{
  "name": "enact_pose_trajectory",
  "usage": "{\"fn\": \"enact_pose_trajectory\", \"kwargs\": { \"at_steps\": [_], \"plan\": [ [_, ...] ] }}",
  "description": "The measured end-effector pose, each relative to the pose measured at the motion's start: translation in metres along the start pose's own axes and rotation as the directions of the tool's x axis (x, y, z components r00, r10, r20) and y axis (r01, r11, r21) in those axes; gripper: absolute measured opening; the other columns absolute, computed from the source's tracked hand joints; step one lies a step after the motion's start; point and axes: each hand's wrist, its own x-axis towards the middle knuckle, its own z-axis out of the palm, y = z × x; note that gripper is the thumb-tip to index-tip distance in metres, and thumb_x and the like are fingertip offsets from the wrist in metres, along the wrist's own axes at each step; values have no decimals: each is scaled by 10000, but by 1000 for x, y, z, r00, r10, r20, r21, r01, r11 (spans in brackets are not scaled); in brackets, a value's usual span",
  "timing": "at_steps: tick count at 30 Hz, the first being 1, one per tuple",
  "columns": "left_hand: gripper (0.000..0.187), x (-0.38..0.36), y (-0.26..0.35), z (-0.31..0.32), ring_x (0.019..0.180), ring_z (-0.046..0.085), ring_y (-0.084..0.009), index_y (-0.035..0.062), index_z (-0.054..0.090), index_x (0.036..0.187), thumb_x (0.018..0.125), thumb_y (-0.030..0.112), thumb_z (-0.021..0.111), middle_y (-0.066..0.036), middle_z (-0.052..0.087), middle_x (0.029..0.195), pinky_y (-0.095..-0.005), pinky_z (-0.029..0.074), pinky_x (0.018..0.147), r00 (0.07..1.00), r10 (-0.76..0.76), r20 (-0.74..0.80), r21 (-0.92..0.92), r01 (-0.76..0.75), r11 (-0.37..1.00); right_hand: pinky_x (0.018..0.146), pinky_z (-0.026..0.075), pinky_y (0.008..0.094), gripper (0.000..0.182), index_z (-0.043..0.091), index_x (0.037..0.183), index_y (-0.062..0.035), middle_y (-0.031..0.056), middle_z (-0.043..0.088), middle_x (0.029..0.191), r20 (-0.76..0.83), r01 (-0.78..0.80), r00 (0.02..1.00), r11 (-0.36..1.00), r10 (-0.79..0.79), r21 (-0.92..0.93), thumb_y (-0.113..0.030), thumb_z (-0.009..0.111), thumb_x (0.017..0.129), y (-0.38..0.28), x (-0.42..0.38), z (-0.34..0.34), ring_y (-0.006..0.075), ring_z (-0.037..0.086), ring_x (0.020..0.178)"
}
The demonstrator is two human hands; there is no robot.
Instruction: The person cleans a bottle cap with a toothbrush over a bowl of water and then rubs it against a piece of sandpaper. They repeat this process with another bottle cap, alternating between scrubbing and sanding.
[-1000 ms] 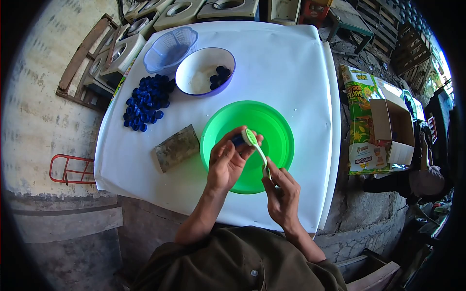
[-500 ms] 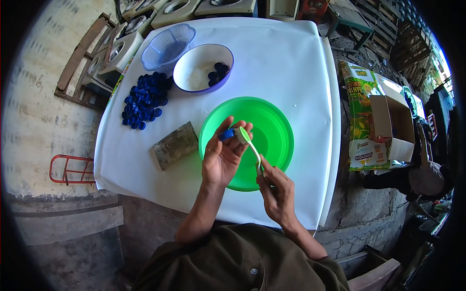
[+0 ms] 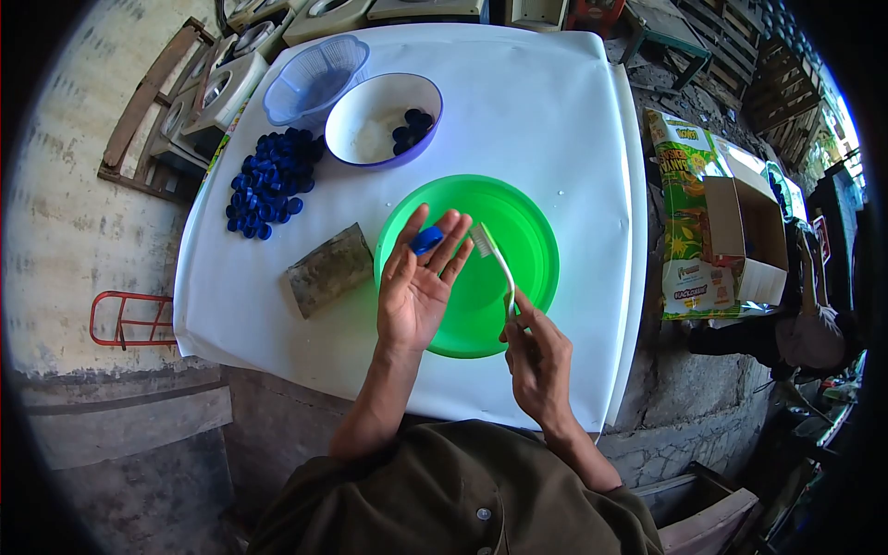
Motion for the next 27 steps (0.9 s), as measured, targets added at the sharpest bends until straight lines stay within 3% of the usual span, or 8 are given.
{"fn": "enact_pose_trajectory", "kwargs": {
  "at_steps": [1,2,6,8,11,18,21,27],
  "plan": [
    [546,-1,0,2,1441,357,-383,27,324,1518,1051,255,490,-240,427,1501,-486,301,1210,1000,-26,9,48,25,999,553,440,260,483,565,1375,13,75,603,819,-15,16,1000,1000,-16,-1,125,551,905,-1,3,0,132,567,662],
    [537,-2,0,5,1435,366,-385,28,320,1521,1056,250,474,-248,429,1496,-481,310,1206,998,-53,17,95,51,994,634,515,339,481,564,1362,12,156,621,830,-36,60,997,996,-62,-68,101,608,891,-6,5,2,244,636,676],
    [501,-4,0,15,1406,412,-387,-11,327,1508,1076,231,405,-266,429,1483,-461,332,1199,996,-86,0,119,85,989,606,500,369,474,570,1365,-7,172,627,840,-26,90,995,977,-97,-196,78,614,900,-8,8,10,287,617,670],
    [508,-4,2,20,1390,436,-381,-30,346,1493,1075,248,421,-262,437,1477,-448,351,1189,996,-86,-32,109,89,990,606,501,368,475,572,1364,-8,169,627,840,-29,110,992,970,-119,-218,76,616,899,-7,9,11,285,621,673],
    [529,-6,2,28,1389,439,-373,-27,345,1495,1066,259,460,-258,447,1469,-441,376,1175,997,-41,-62,251,55,967,609,504,366,470,579,1359,-8,164,629,840,-23,111,992,962,-120,-248,74,620,898,-9,9,11,281,622,670],
    [589,-5,5,23,1407,415,-370,-28,278,1524,1052,246,500,-267,439,1477,-460,347,1183,993,-68,96,244,43,969,615,507,336,469,589,1350,-1,150,622,811,-32,123,991,977,-130,-177,81,626,890,-5,10,7,253,597,642],
    [611,-1,7,19,1418,398,-373,-23,244,1538,1053,248,495,-274,435,1479,-475,330,1189,995,-26,96,287,-3,958,594,488,315,467,591,1348,8,145,603,790,16,103,995,986,-102,-134,86,620,889,-10,6,4,223,583,633],
    [674,-4,6,15,1405,412,-382,-28,210,1547,1031,255,540,-291,446,1462,-496,332,1180,982,-136,134,426,67,902,577,460,282,435,588,1349,19,113,584,771,71,-188,981,979,183,76,71,600,918,-7,5,-2,147,559,636]
  ]
}}
